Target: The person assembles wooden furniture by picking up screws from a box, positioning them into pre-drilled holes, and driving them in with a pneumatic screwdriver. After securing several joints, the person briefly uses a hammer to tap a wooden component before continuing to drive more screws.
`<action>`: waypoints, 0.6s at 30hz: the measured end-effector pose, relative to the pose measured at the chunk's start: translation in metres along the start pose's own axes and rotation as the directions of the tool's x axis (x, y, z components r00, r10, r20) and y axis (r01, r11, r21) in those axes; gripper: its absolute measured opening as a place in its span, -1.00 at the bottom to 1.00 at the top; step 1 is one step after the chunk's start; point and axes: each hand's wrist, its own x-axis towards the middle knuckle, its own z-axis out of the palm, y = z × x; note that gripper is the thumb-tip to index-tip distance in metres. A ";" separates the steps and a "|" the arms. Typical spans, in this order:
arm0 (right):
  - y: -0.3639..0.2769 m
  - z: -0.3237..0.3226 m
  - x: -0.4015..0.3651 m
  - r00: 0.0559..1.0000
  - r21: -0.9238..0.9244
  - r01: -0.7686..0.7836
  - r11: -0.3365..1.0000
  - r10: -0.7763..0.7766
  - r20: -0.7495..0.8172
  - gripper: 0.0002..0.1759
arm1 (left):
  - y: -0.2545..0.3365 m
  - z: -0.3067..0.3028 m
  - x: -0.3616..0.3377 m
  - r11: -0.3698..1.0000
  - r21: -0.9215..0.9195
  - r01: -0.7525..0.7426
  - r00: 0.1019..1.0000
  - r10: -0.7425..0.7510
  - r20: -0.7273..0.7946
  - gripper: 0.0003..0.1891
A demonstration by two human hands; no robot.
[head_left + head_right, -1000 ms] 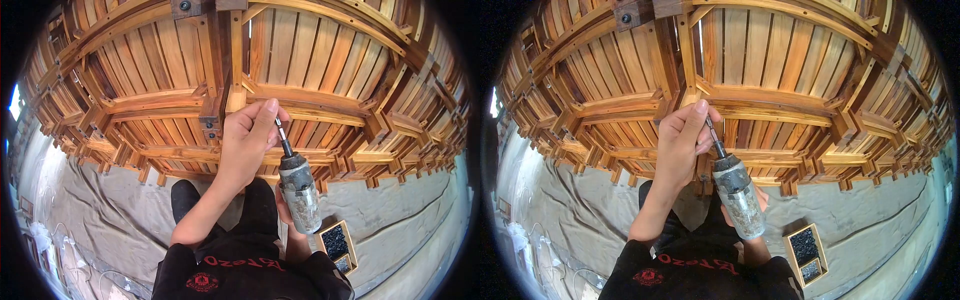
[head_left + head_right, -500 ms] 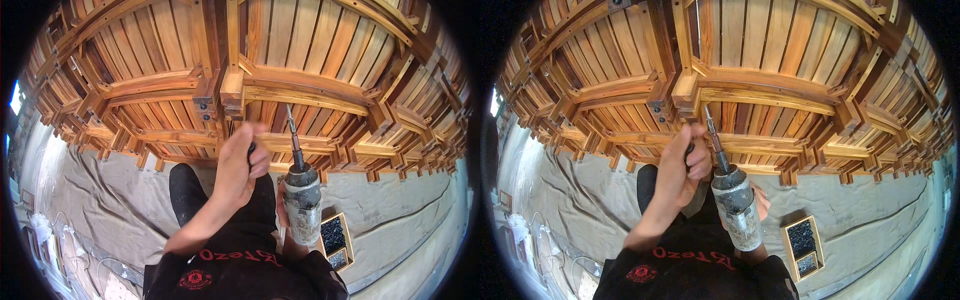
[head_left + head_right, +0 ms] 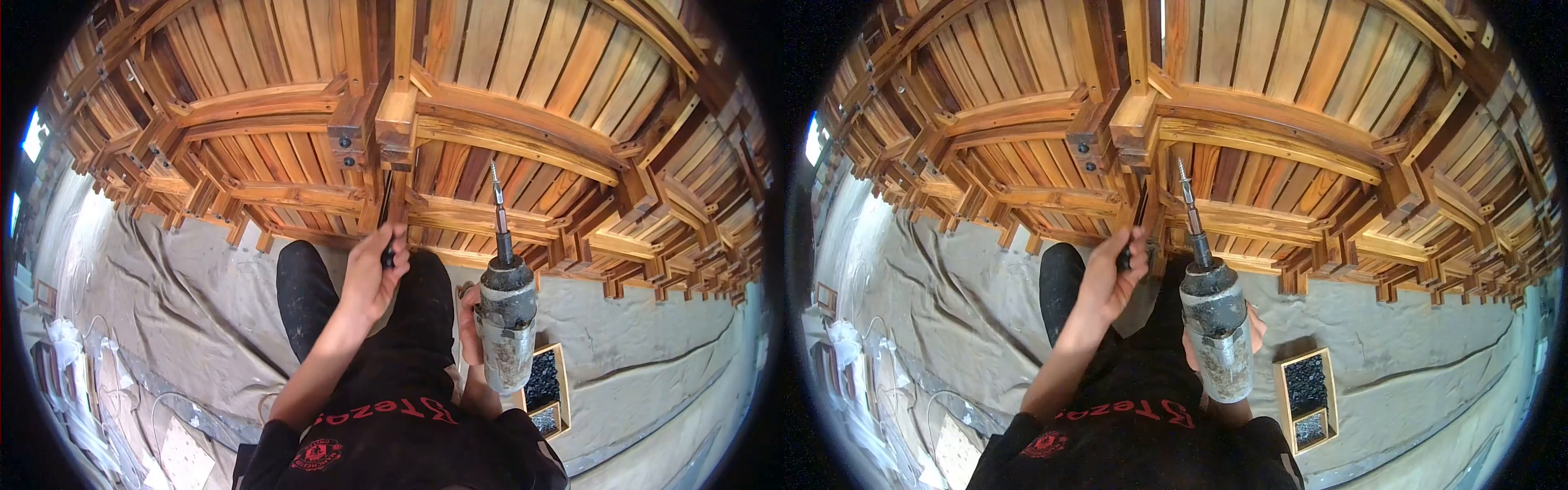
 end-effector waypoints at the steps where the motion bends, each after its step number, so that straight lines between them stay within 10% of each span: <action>1: -0.002 0.000 -0.001 0.998 0.032 -0.052 0.998 0.053 -0.018 -0.75 | 0.012 0.014 0.000 0.999 -0.038 0.014 0.999 -0.013 0.038 -0.75; 7: -0.020 0.021 -0.010 0.718 0.713 -0.489 0.503 0.696 0.001 -0.68 | 0.058 0.069 0.018 0.955 -0.217 0.202 0.885 -0.083 0.457 -0.70; 12: 0.011 0.000 -0.031 0.852 0.411 -0.524 0.746 0.444 0.279 -0.46 | 0.075 0.095 0.005 0.995 -0.026 0.099 0.855 -0.071 0.513 -0.66; 18: 0.013 0.001 -0.034 0.822 0.355 -0.566 0.744 0.473 0.317 -0.43 | 0.077 0.090 0.003 0.991 0.091 0.095 0.845 -0.129 0.520 -0.66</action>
